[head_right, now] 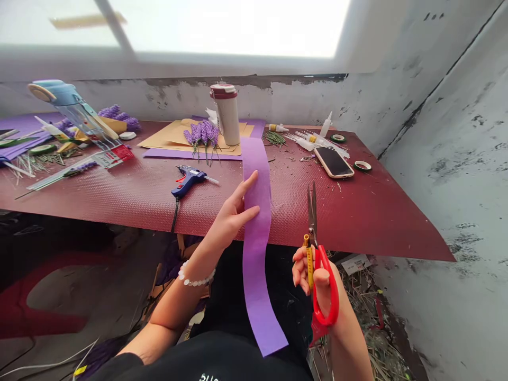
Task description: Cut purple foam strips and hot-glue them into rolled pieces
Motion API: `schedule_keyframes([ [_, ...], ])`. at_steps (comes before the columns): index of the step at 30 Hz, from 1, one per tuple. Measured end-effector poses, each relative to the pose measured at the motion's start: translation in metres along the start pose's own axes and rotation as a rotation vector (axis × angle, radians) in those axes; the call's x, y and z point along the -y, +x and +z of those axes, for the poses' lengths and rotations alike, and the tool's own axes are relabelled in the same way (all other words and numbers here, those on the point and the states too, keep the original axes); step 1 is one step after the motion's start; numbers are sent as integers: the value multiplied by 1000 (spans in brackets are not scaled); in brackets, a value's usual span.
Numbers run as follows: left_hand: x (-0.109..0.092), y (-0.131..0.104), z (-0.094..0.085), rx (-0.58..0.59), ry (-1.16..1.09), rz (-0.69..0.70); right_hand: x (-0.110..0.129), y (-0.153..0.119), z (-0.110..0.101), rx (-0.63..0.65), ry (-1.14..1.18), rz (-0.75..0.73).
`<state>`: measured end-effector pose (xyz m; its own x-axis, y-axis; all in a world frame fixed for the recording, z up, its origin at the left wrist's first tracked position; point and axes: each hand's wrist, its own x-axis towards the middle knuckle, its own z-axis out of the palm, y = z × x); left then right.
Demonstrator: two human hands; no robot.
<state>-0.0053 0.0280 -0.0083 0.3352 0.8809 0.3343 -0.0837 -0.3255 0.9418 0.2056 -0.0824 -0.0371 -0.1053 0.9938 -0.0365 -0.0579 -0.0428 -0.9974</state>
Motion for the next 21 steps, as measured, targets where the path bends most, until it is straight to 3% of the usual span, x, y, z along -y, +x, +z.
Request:
schedule_keyframes([
  [3, -1, 0, 0, 30, 4, 20, 2, -4, -1, 125, -2, 122],
  [5, -3, -1, 2, 49, -29, 27, 2, -5, 3, 144, 2, 156],
  [14, -7, -7, 9, 145, -134, 29, 6, -3, 23, 97, -68, 41],
  [21, -8, -15, 17, 199, -102, 18, 10, 5, 28, 55, -38, 59],
])
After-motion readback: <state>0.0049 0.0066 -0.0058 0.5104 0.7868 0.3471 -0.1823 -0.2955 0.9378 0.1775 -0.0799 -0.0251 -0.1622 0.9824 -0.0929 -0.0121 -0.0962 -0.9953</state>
